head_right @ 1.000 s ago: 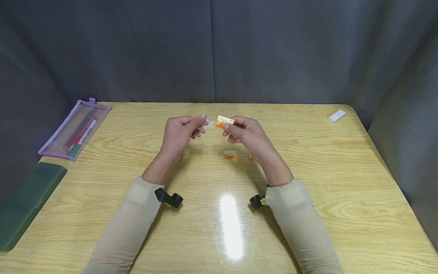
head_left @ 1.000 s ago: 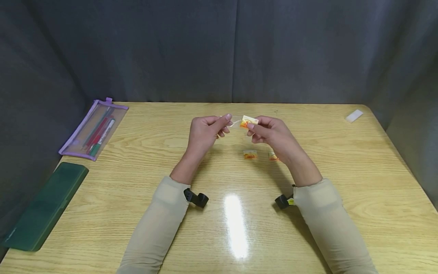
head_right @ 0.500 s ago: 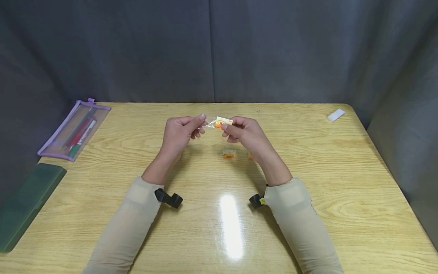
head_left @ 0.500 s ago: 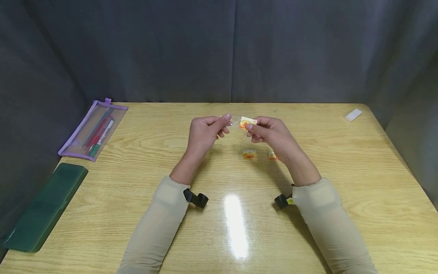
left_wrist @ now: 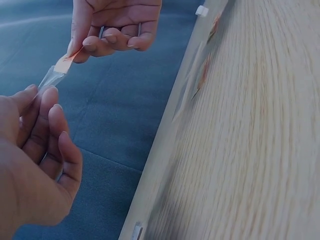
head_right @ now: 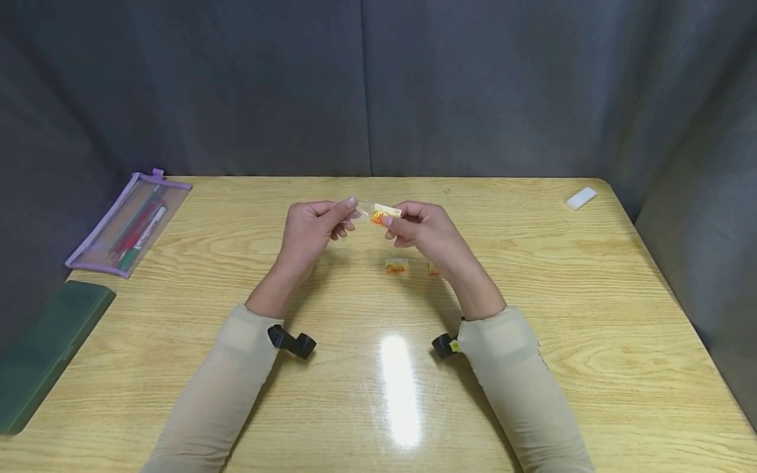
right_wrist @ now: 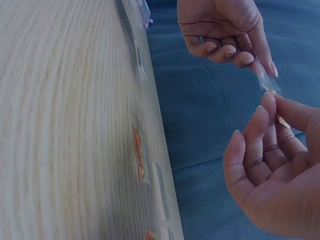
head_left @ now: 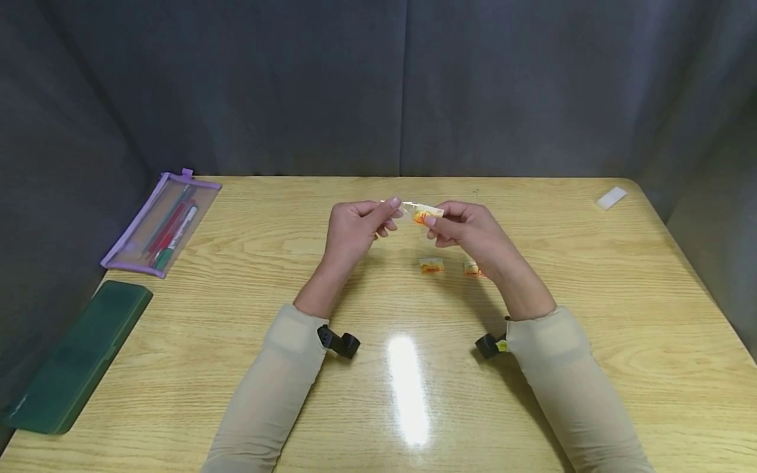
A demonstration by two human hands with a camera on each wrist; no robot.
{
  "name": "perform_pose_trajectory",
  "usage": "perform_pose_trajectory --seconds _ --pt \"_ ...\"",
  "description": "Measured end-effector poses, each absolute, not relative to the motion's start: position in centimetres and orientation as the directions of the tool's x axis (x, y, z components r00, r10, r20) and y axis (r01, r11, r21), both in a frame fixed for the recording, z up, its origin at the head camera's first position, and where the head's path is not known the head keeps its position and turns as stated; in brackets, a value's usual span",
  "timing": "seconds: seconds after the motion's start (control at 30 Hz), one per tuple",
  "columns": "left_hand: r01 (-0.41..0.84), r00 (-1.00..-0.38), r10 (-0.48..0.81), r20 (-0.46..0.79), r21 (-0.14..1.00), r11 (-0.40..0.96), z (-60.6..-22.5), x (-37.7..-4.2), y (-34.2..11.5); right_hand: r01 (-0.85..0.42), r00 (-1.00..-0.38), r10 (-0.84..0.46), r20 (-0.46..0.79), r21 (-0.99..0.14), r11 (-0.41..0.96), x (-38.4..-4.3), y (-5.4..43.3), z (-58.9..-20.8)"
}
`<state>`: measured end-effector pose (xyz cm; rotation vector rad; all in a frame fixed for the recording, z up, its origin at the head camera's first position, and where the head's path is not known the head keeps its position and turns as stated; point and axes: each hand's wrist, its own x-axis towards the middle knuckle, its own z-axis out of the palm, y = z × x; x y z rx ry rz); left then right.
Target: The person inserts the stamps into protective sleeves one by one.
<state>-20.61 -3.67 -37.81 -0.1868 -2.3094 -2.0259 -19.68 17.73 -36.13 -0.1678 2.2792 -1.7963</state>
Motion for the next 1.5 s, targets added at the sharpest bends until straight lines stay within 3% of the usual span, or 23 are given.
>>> perform_pose_trajectory --seconds 0.5,1.5 --pt "0.123 -0.991 0.065 0.113 0.977 0.174 -37.75 -20.67 -3.89 0.02 -0.946 -0.305 -0.108 -0.96 0.278 -19.69 18.17 -35.98" --pt "0.106 -0.993 0.07 0.096 0.981 0.162 -37.7 -20.66 -3.77 0.029 -0.956 -0.273 -0.103 -0.965 0.262 -19.59 18.06 -36.03"
